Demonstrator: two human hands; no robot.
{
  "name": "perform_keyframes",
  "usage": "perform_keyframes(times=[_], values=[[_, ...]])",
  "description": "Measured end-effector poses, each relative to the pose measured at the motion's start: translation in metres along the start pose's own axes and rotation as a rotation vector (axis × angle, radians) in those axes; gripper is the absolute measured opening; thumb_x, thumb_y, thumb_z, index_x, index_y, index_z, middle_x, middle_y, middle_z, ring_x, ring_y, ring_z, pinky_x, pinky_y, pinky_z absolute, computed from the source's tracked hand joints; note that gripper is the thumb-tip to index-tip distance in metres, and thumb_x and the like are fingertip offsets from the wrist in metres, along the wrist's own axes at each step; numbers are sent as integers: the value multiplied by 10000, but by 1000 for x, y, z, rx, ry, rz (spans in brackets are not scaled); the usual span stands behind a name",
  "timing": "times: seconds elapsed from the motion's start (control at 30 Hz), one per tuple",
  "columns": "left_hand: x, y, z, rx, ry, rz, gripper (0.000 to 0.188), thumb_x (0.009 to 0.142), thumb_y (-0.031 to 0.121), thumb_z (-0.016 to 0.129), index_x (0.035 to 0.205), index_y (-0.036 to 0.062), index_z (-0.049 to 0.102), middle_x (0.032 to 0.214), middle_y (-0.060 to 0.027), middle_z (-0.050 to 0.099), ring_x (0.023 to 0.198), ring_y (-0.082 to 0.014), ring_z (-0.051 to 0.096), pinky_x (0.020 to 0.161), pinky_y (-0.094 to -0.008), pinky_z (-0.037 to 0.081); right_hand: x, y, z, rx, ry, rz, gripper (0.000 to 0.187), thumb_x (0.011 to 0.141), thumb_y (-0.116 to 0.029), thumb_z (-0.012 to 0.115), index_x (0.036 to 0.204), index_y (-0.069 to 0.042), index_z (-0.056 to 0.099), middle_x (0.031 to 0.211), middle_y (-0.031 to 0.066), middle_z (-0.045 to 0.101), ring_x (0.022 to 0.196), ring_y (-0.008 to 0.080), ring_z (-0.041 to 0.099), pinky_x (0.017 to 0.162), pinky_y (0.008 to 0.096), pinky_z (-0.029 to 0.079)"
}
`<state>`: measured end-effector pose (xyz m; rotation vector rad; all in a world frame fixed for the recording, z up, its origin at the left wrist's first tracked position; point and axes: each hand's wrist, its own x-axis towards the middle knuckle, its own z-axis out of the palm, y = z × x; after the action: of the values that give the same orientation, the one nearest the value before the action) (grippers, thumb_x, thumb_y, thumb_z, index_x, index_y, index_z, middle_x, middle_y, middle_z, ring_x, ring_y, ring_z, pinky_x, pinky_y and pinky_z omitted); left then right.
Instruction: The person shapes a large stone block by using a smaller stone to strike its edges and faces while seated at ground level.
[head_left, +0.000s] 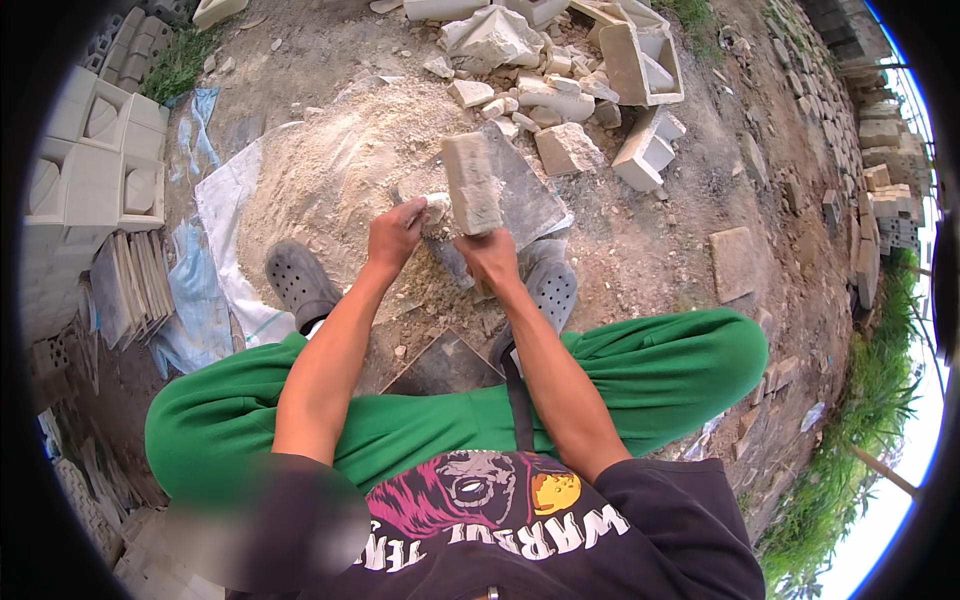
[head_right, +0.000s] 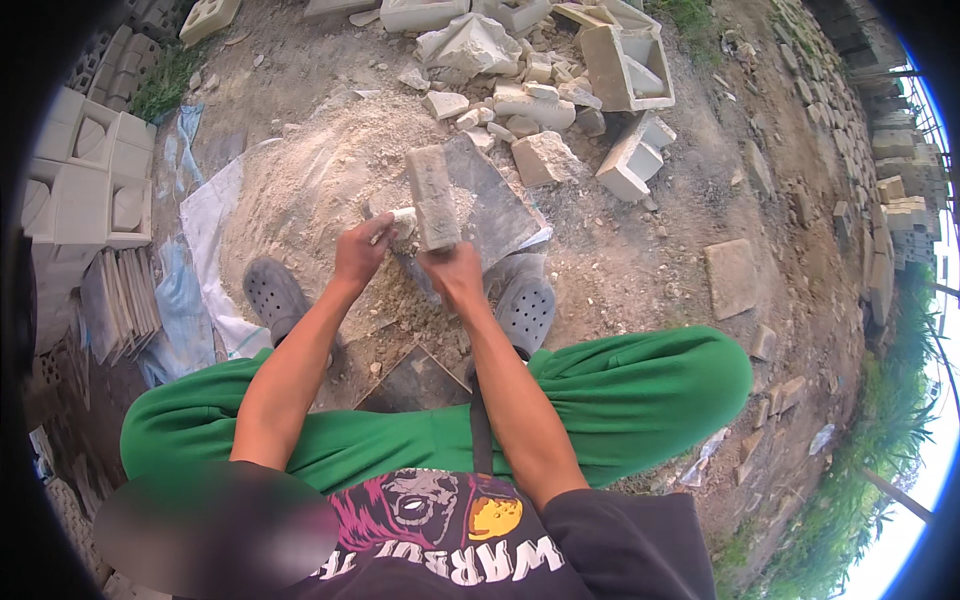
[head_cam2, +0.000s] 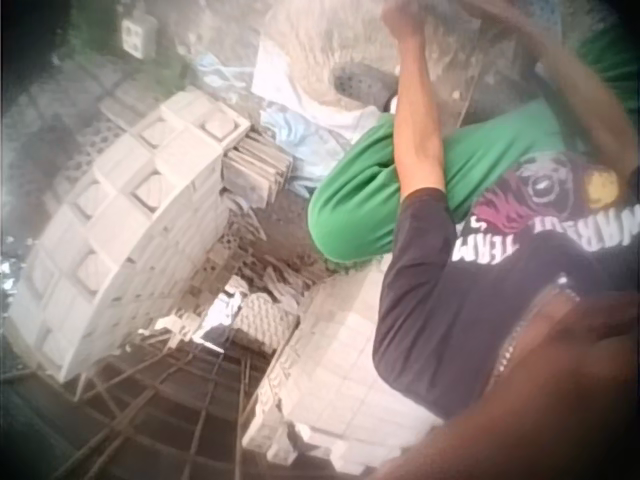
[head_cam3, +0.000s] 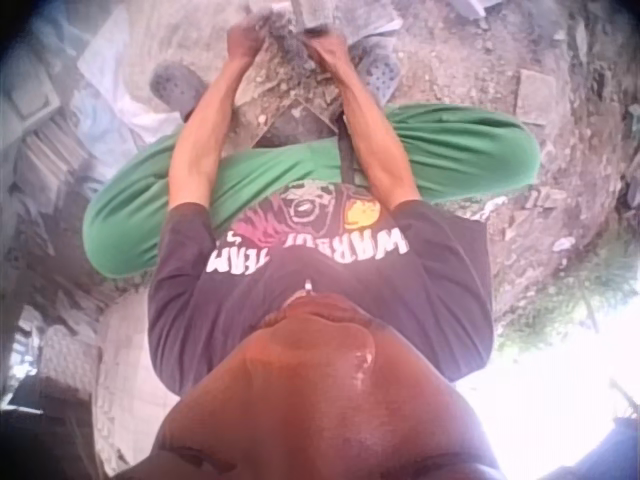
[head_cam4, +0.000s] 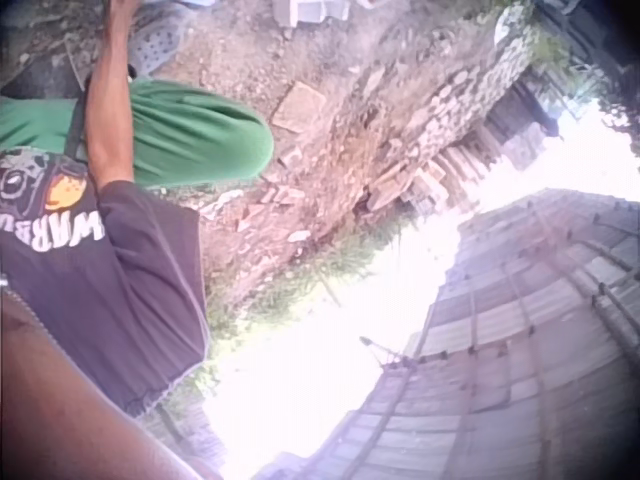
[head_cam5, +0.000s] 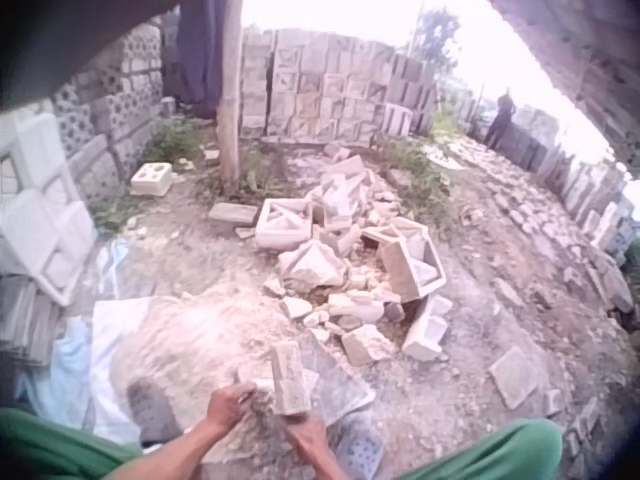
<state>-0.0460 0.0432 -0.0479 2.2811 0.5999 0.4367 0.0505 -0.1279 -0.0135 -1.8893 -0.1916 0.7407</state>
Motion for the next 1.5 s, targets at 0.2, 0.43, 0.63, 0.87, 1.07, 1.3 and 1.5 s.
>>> perform_keyframes(times=[0.2, 0.43, 0.63, 0.87, 1.07, 1.3, 1.5], values=[[-7, 4, -1, 32, -47, -69, 266, 850, 161, 749, 1100, 70, 737, 1113, -152, 713, 1013, -290, 704, 866, -356, 567, 5, -8, -16, 16, 10, 87, 268, 760, -245, 754, 722, 11, 685, 554, 59, 624, 493, 156, 622, 480, 338, 482], [4, 5, -5, 5, -17, -29, 256, 854, 152, 737, 1097, 71, 733, 1081, -148, 720, 975, -307, 710, 839, -369, 572, 4, 12, 2, -298, -127, 109, 210, 776, -171, 680, 756, 38, 681, 623, 111, 665, 492, 158, 626, 475, 331, 484], [1, -5, -4, 19, -23, -35, 246, 854, 151, 739, 1085, 66, 735, 1047, -154, 727, 946, -311, 717, 808, -371, 573, -4, -30, -10, -112, -53, 101, 266, 752, -222, 737, 836, 27, 705, 688, 130, 690, 581, 175, 666, 535, 349, 506], [5, -3, -7, 88, -65, -30, 271, 855, 155, 732, 1112, 71, 725, 1034, -179, 719, 928, -331, 713, 798, -382, 568, 0, 2, 4, -242, -29, 45, 275, 742, -253, 746, 857, -5, 720, 817, 190, 727, 801, 292, 730, 694, 402, 538], [16, 0, -10, 94, -116, -48, 303, 834, 196, 713, 1123, 106, 710, 945, -159, 723, 872, -351, 700, 770, -433, 558, 1, 11, -2, -250, -65, 126, 246, 768, -237, 757, 846, -6, 733, 646, 76, 671, 499, 151, 616, 514, 333, 494], [46, 18, -7, 316, -138, -33, 375, 809, 349, 684, 1058, 71, 719, 987, -153, 709, 948, -349, 677, 831, -461, 540, 10, 1, -15, -213, 86, 90, 210, 780, -238, 743, 785, -29, 715, 606, 49, 645, 493, 152, 614, 502, 323, 497], [56, 54, 20, 601, -321, -153, 203, 764, 220, 702, 870, 55, 754, 916, -171, 707, 943, -344, 677, 869, -449, 522, -6, -9, -34, -61, 75, 210, 213, 776, -228, 738, 743, -25, 683, 588, 46, 628, 486, 149, 614, 490, 317, 492]])
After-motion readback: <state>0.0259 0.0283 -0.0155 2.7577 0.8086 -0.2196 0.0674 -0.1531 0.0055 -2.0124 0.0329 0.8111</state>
